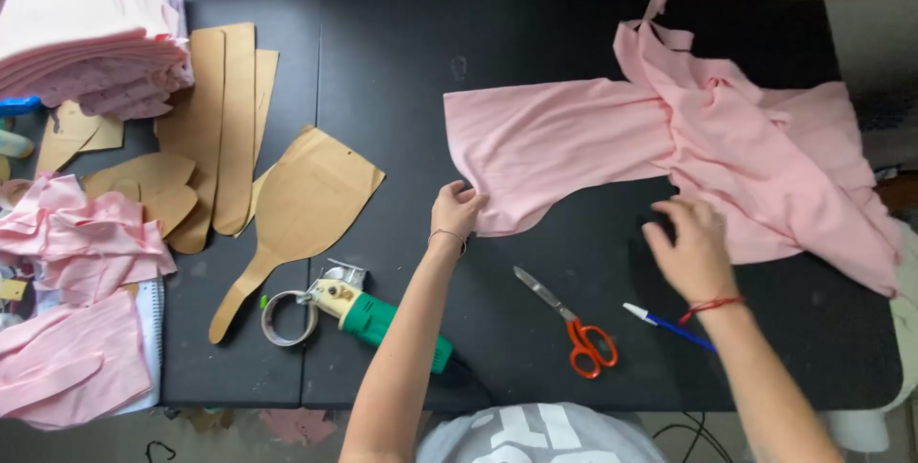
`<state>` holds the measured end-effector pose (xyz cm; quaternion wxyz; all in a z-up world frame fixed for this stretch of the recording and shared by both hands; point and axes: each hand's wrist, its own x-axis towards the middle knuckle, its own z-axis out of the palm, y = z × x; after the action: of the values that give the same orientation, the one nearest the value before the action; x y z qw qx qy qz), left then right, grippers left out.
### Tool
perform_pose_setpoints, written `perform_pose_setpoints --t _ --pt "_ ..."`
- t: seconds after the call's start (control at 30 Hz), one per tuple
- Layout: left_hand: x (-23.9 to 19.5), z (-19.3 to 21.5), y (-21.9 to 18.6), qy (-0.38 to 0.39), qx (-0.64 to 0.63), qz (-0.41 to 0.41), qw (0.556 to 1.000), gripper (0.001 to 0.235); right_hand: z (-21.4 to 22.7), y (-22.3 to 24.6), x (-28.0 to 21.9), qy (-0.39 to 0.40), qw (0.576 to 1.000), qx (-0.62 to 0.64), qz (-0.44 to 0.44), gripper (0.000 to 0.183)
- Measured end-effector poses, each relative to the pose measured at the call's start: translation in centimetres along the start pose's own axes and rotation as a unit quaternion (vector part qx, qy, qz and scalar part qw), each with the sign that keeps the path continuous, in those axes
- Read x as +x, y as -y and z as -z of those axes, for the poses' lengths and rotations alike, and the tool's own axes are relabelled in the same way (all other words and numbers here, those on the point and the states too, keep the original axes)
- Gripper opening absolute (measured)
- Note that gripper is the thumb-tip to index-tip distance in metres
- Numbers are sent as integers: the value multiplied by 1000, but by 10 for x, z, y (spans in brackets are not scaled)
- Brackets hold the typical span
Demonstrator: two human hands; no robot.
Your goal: Marking fabric using a cardboard pattern and a pen, then cutting it with an electric rotary cutter and scissors.
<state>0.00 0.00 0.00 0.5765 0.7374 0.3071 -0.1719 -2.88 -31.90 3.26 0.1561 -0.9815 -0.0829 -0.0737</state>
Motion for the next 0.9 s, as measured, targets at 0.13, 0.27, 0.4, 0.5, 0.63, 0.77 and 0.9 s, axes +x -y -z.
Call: perform_pose_setpoints --t 0.13,0.27,0.4,0.5,0.63,0.77,0.9 --pt "-17 -35 -42 -4 134 47 990 47 28 -85 53 -23 997 -71 -10 45" --pt "-34 -49 -58 -5 56 77 995 46 36 -131 71 149 958 -110 -218 54" --pt "-86 -29 -85 31 -250 117 961 40 71 -127 62 137 977 -6 -165 33" --pt "-85 -32 -63 64 -327 96 938 39 81 -114 43 279 951 -59 -117 103" --pt "-90 -39 -71 117 -441 50 888 56 44 -149 13 203 975 -92 -22 122" --pt "-105 -35 -84 184 -591 -38 785 29 39 -179 9 -42 983 -162 69 32" --pt "-116 -23 -150 100 -656 40 747 47 64 -204 27 -68 987 -101 -101 31"
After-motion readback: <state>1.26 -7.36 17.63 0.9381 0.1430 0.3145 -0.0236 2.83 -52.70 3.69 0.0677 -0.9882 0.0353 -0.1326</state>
